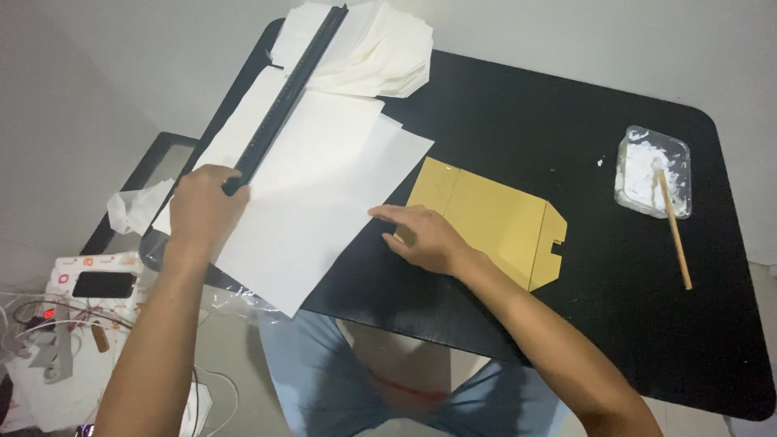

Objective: Folding a paper bag body and applying glue to the edges with a brush to seal it

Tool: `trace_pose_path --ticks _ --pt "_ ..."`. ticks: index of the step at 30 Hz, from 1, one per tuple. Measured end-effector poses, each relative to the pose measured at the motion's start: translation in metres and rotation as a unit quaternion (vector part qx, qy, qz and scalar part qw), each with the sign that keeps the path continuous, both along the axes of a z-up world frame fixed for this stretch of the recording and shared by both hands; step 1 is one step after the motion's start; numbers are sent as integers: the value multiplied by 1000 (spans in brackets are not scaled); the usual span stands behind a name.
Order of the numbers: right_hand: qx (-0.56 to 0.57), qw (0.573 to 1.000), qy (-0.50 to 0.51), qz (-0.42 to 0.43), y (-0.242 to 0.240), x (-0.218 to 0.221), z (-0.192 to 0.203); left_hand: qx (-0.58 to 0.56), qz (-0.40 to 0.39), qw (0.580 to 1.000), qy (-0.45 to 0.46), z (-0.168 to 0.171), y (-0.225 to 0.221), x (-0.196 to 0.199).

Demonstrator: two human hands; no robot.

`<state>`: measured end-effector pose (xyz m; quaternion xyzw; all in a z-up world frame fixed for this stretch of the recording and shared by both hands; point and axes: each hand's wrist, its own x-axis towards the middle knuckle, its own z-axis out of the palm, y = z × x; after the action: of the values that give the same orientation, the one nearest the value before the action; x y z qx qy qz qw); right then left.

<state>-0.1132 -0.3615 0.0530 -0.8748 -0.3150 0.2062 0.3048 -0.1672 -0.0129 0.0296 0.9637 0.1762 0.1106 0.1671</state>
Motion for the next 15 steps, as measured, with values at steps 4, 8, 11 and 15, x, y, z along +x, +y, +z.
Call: trace_pose_path --ticks 4,8,11,15 --pt "-26 999 -39 6 -20 -5 -9 -5 10 1000 -9 -7 6 0" --pt "33 994 -106 -5 -65 -10 -12 63 -4 998 -20 21 -21 -5" --pt "68 991 -113 -29 -103 -13 -27 100 -69 991 -57 32 -46 -7" --pt "62 985 -140 -85 -141 -22 -29 46 -196 977 -73 27 -105 -5"
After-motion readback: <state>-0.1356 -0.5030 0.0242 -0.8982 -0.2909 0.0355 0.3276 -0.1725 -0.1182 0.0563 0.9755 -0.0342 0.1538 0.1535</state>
